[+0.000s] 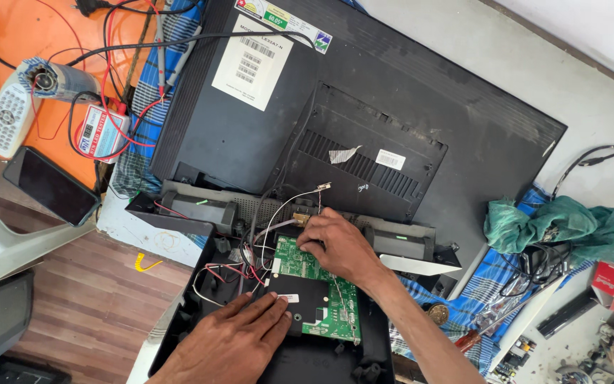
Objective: The person repairs a television lying face-down on a workbench. They unscrew the back cover with a screwdriver, lift the panel off, reposition the mainboard inside the chassis, tighten screws on the board, and connect a cable to the board.
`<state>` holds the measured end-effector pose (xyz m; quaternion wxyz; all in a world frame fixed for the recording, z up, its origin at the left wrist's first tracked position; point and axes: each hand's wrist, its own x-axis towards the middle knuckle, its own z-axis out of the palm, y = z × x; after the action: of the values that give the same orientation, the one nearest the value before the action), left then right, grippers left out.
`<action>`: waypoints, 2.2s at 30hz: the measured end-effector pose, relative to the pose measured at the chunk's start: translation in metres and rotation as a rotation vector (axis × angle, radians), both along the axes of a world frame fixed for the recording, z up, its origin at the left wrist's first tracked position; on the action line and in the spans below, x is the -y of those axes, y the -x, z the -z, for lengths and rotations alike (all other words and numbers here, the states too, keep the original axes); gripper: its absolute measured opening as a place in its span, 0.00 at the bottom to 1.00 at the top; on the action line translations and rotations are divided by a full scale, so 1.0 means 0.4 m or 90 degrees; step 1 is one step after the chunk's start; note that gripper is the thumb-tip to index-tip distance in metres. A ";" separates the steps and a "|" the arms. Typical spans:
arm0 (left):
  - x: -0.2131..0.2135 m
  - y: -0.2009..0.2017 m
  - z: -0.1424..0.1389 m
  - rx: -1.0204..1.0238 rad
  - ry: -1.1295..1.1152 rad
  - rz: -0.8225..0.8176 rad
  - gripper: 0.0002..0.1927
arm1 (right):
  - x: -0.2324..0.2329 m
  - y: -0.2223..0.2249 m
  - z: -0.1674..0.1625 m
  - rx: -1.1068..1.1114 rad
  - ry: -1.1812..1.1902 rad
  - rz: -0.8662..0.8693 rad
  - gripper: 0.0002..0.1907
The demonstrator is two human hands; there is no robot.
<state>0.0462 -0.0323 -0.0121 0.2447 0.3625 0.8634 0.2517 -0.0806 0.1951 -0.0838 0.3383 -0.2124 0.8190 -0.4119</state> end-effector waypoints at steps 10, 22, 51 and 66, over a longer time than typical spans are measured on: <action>0.005 0.004 -0.008 0.022 -0.004 0.000 0.23 | 0.012 0.009 -0.006 0.040 -0.102 -0.022 0.08; 0.109 0.060 -0.114 0.265 -0.187 -0.347 0.34 | 0.000 -0.010 -0.001 0.061 -0.059 0.002 0.09; 0.144 -0.045 -0.020 0.871 -0.212 -1.092 0.34 | -0.204 -0.352 -0.029 0.225 0.177 0.751 0.11; 0.147 -0.013 -0.024 0.795 -0.136 -0.962 0.37 | -0.129 -0.305 -0.133 0.091 -0.077 0.543 0.05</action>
<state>0.0512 -0.0913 -0.0026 0.3977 -0.4624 0.5562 0.5645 0.0415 0.2467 -0.0306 0.2054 0.1939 0.8307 -0.4797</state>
